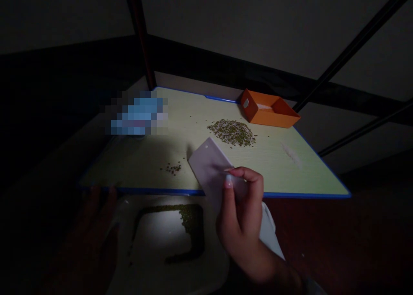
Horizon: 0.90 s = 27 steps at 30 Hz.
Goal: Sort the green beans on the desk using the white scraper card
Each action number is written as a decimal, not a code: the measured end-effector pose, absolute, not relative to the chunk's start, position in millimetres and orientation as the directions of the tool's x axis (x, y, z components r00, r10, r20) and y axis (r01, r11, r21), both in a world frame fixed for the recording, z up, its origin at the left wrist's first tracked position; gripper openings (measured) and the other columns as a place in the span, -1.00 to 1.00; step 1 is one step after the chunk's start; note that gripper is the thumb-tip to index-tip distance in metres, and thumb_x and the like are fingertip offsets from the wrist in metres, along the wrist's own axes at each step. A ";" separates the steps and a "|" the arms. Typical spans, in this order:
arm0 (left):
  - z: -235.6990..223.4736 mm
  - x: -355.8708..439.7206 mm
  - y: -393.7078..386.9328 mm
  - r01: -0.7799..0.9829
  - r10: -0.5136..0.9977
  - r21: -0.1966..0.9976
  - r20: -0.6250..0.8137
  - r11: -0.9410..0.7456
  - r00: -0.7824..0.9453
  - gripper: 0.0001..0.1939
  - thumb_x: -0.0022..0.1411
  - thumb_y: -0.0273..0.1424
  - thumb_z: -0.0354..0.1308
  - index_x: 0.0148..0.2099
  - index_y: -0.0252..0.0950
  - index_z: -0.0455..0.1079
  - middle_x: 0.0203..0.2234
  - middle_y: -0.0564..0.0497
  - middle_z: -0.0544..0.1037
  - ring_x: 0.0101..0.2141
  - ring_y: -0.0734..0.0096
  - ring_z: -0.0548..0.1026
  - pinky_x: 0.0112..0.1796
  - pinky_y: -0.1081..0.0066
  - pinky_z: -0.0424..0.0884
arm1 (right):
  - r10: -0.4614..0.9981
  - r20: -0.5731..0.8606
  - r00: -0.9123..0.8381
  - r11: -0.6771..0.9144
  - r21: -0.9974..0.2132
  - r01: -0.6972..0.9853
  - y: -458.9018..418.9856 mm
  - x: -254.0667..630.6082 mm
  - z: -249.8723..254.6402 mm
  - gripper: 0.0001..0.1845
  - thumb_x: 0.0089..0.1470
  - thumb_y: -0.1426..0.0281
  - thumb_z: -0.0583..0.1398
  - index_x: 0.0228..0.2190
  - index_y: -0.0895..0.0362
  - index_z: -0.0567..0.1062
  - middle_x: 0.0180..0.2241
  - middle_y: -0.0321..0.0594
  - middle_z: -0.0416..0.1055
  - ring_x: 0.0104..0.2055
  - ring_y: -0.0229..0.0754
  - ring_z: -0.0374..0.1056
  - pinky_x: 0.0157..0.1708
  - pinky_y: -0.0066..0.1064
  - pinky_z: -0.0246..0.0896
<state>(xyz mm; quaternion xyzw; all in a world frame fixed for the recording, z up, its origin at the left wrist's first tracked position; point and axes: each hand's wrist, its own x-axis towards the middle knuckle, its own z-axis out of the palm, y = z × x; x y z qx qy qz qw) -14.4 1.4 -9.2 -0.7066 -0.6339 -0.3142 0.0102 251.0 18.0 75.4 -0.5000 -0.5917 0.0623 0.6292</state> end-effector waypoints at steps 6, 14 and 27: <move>-11.1 -16.4 0.6 0.900 0.907 0.402 0.420 -0.171 -0.015 -0.31 0.35 -0.22 -0.11 0.45 0.22 -0.21 0.54 0.27 -0.16 0.49 0.06 -0.01 0.46 -0.27 0.04 | 0.668 0.683 0.295 0.478 -0.698 0.533 22.1 250.4 74.6 -0.66 0.28 0.62 0.09 -0.01 -0.01 0.34 -0.20 -0.36 0.40 -0.18 -0.31 0.39 -0.16 -0.45 0.24; -8.7 -12.4 -0.8 0.898 0.904 0.405 0.426 -0.169 -0.022 -0.30 0.34 -0.23 -0.08 0.46 0.20 -0.18 0.54 0.23 -0.12 0.47 0.03 0.03 0.45 -0.24 0.06 | 0.645 0.693 0.322 0.462 -0.689 0.558 28.6 248.6 69.2 -0.70 0.28 0.58 0.09 -0.03 0.01 0.34 -0.20 -0.29 0.42 -0.18 -0.21 0.42 -0.17 -0.35 0.28; -7.8 -11.8 -1.4 0.900 0.920 0.408 0.392 -0.155 -0.019 -0.29 0.35 -0.23 -0.10 0.46 0.19 -0.24 0.55 0.23 -0.21 0.50 0.04 -0.06 0.47 -0.25 0.02 | 0.657 0.703 0.272 0.480 -0.668 0.568 31.3 239.4 67.8 -0.69 0.27 0.58 0.07 -0.01 0.03 0.33 -0.21 -0.25 0.45 -0.22 -0.18 0.46 -0.23 -0.35 0.34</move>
